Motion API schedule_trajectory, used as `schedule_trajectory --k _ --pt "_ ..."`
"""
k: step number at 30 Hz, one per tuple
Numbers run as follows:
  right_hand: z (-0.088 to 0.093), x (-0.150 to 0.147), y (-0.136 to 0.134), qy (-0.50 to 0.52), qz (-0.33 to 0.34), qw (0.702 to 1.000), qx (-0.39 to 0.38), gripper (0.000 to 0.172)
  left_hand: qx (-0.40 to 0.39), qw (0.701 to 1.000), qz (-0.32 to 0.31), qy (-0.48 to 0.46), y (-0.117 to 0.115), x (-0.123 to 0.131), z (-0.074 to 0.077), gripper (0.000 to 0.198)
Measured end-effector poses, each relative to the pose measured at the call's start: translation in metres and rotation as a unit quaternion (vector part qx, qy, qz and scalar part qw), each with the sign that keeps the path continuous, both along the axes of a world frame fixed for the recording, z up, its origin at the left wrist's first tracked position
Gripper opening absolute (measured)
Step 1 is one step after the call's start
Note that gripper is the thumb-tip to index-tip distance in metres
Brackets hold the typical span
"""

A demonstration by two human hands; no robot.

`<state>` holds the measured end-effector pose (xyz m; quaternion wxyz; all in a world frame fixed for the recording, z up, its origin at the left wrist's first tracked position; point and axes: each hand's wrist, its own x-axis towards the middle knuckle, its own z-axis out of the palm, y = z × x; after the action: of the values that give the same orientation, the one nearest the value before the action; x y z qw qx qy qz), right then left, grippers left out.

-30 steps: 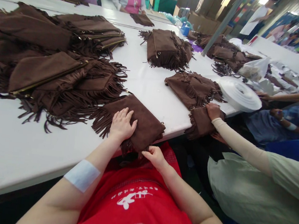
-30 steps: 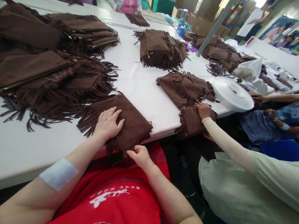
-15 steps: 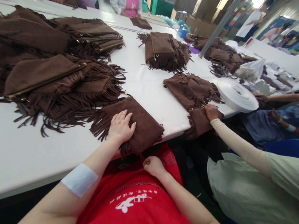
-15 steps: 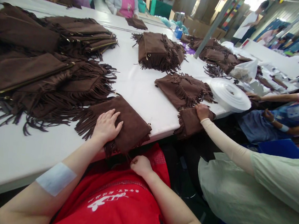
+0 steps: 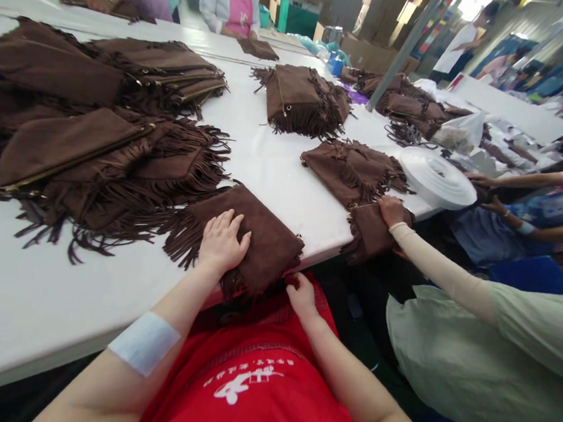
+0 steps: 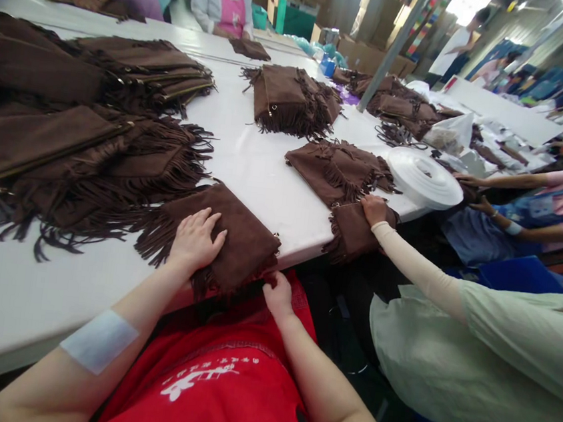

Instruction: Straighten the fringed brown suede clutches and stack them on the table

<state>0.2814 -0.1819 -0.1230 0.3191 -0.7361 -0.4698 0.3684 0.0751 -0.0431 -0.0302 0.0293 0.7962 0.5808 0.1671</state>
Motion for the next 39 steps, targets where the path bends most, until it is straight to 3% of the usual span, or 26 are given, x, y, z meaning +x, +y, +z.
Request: schedule_trajectory --k 3,6,9,14,18,21,23,25,29,34,39 --pt "0.022 -0.001 0.007 0.199 -0.051 0.974 0.090 0.033 -0.005 1.000 -0.003 0.002 0.001 0.001 0.000 0.058" --pt "0.043 -0.012 0.008 0.381 0.031 0.921 0.069 0.034 -0.006 1.000 -0.003 0.000 0.001 0.001 0.000 0.058" --pt "0.054 -0.023 0.009 0.424 0.089 0.901 0.021 0.036 -0.006 1.000 -0.002 -0.009 0.001 0.001 0.000 0.058" --pt "0.046 -0.028 0.004 0.301 0.154 0.936 -0.098 0.015 -0.011 1.000 -0.001 -0.005 0.000 0.001 0.002 0.057" --pt "0.030 -0.032 -0.016 0.149 0.239 0.948 -0.145 0.021 -0.009 1.000 -0.006 -0.001 -0.001 0.001 0.003 0.057" --pt "0.015 -0.031 -0.028 0.054 0.292 0.937 -0.184 0.023 -0.008 1.000 -0.004 0.002 0.000 0.001 0.003 0.056" --pt "0.007 -0.027 -0.028 0.049 0.270 0.943 -0.188 0.025 -0.006 1.000 -0.002 0.007 0.001 0.001 0.002 0.056" --pt "0.002 -0.019 -0.021 0.051 0.199 0.966 -0.155 0.024 -0.005 1.000 -0.002 0.011 0.001 0.001 0.002 0.056" --pt "0.002 -0.005 -0.005 0.052 0.057 0.995 -0.063 0.042 -0.009 1.000 -0.002 0.009 0.001 0.001 0.002 0.056" --pt "-0.005 -0.002 -0.006 -0.004 0.105 0.986 -0.128 0.022 0.000 1.000 -0.004 0.005 0.001 0.001 -0.001 0.056" --pt "-0.016 0.001 -0.015 -0.009 0.062 0.988 -0.143 0.023 0.000 1.000 -0.005 0.005 0.001 0.000 -0.002 0.057"
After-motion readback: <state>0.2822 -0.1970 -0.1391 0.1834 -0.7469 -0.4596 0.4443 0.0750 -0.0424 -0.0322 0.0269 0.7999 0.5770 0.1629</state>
